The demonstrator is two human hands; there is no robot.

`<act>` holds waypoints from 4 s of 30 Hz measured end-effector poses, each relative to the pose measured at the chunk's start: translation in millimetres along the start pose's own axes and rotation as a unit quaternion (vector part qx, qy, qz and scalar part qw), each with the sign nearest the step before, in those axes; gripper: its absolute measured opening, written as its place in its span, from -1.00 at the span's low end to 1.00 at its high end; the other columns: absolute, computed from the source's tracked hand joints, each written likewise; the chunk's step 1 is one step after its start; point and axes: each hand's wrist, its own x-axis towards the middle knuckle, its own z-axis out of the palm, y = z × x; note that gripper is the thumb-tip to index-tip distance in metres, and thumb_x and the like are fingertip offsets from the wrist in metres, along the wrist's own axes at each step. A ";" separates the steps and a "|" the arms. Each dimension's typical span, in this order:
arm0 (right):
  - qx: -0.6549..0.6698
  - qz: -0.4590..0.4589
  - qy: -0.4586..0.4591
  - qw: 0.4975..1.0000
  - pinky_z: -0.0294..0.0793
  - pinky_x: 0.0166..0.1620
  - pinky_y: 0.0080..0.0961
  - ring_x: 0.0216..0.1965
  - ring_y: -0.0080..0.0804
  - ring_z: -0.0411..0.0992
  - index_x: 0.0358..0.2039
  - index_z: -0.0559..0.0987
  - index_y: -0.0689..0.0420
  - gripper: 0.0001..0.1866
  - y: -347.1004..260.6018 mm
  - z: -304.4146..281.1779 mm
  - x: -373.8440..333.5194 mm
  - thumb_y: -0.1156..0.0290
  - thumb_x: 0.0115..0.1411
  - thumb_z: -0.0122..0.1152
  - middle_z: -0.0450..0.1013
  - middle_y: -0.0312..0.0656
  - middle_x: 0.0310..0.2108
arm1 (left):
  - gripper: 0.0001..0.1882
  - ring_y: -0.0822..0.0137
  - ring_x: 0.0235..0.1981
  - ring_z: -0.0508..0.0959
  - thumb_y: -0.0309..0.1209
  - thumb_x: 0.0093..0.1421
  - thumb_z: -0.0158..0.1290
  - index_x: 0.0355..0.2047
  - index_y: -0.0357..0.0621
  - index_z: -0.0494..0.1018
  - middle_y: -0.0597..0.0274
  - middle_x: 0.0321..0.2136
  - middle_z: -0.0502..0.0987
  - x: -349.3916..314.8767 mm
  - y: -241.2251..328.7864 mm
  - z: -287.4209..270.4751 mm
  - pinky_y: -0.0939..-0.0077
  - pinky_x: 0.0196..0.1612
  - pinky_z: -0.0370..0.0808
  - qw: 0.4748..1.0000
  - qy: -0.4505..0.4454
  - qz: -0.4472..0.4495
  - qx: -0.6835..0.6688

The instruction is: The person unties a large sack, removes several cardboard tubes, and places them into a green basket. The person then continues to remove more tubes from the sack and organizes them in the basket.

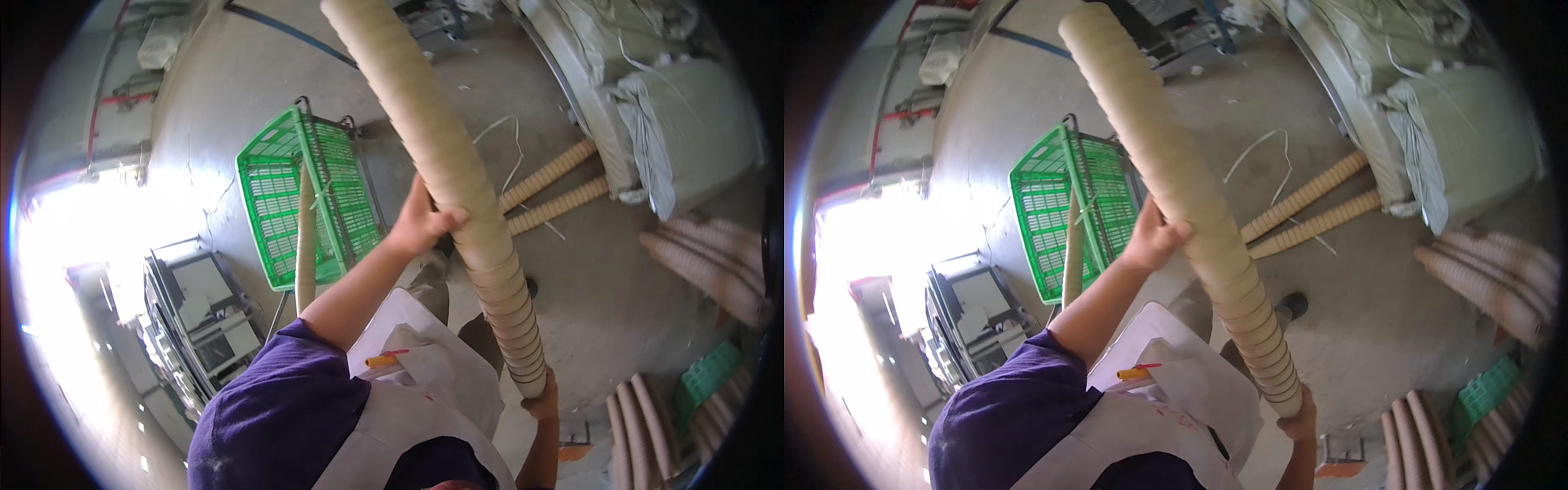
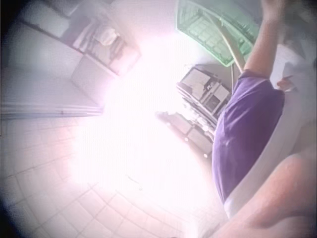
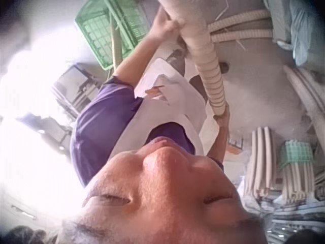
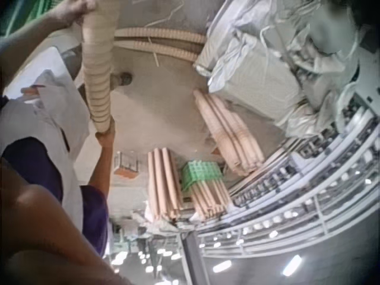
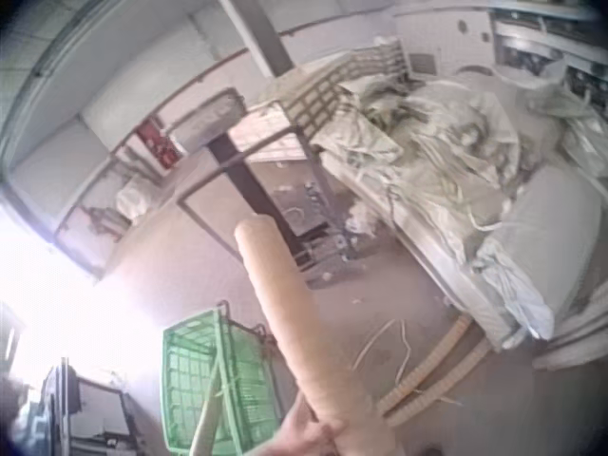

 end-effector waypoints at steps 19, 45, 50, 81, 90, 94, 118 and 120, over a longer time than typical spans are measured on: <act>-0.184 -0.196 -0.337 0.902 0.32 0.02 -0.38 -0.03 -0.26 0.35 0.12 0.21 0.16 -0.18 -233.3 163.3 38.6 0.37 -0.16 0.41 0.37 -0.09 -0.08 | 0.02 0.21 -0.04 0.36 -0.46 -0.23 0.18 0.23 -0.17 -0.14 0.06 -0.04 0.28 -151.4 56.1 -213.5 0.33 0.01 0.37 0.913 0.399 0.044 -0.076; -0.091 0.048 -0.116 0.988 0.40 -0.14 -0.61 -0.27 -0.51 0.42 -0.03 0.36 0.26 -0.64 -173.0 155.2 55.4 0.59 0.12 0.05 0.46 -0.19 -0.29 | -0.17 0.15 0.26 0.03 -0.14 -0.01 0.12 0.24 0.03 0.02 0.18 0.20 0.12 -251.4 -79.0 -454.6 -0.33 0.18 -0.12 0.654 0.304 -0.450 0.527; -0.160 0.068 -0.072 0.982 0.40 -0.12 -0.58 -0.23 -0.48 0.44 -0.06 0.40 0.21 -0.65 -132.0 140.0 48.0 0.56 0.08 0.06 0.48 -0.18 -0.26 | -0.49 0.08 -0.04 0.36 -0.37 0.00 0.06 0.02 -0.08 0.30 0.08 -0.11 0.40 -204.2 -90.8 -341.1 0.10 0.09 0.19 0.735 0.270 -0.093 0.615; -0.302 0.110 0.082 0.944 0.23 0.05 0.01 0.02 0.23 0.21 0.00 0.40 0.09 -0.30 32.1 26.0 177.6 0.24 -0.26 0.32 0.22 0.13 0.07 | -0.18 0.08 -0.10 0.47 -0.20 -0.31 0.32 0.01 -0.16 0.29 0.01 -0.14 0.46 138.4 -604.7 -66.5 0.29 -0.05 0.41 0.838 -0.146 -0.269 0.452; -0.342 0.145 0.018 0.928 0.31 0.06 -0.21 0.07 0.00 0.23 -0.04 0.42 0.05 -0.35 28.0 67.7 183.7 0.23 -0.23 0.34 0.26 0.02 0.07 | -0.20 0.18 -0.18 0.51 -0.25 -0.35 0.31 -0.02 -0.23 0.32 -0.01 -0.21 0.51 -53.4 -359.5 -126.0 0.35 -0.09 0.42 0.850 -0.047 -0.411 0.327; -0.405 0.146 -0.009 0.903 0.34 0.03 -0.23 0.02 -0.02 0.28 -0.02 0.43 0.00 -0.34 23.4 85.3 192.2 0.19 -0.22 0.33 0.29 -0.02 0.04 | -0.24 0.32 -0.18 0.47 -0.53 -0.27 0.20 0.05 -0.28 0.24 0.17 -0.20 0.48 -158.1 -219.7 -129.7 0.41 -0.05 0.41 0.840 0.098 -0.501 0.181; -0.476 0.211 -0.040 0.853 0.38 0.01 -0.30 0.00 -0.14 0.35 -0.02 0.45 -0.07 -0.34 9.2 125.4 213.0 0.10 -0.23 0.32 0.32 -0.14 0.04 | 0.04 -0.09 0.12 0.22 -0.21 -0.11 0.19 0.29 0.27 -0.22 -0.01 0.19 0.05 -209.8 -167.9 -308.0 -0.08 0.10 0.21 0.543 0.131 -0.505 0.659; -0.470 0.213 -0.040 0.856 0.38 0.01 -0.30 0.00 -0.14 0.34 -0.03 0.45 -0.07 -0.34 8.0 125.9 212.5 0.10 -0.23 0.33 0.32 -0.14 0.05 | 0.05 -0.08 0.08 0.28 -0.25 -0.14 0.20 0.29 0.34 -0.21 -0.02 0.16 0.09 -204.5 -170.3 -299.4 0.00 0.05 0.29 0.551 0.159 -0.551 0.606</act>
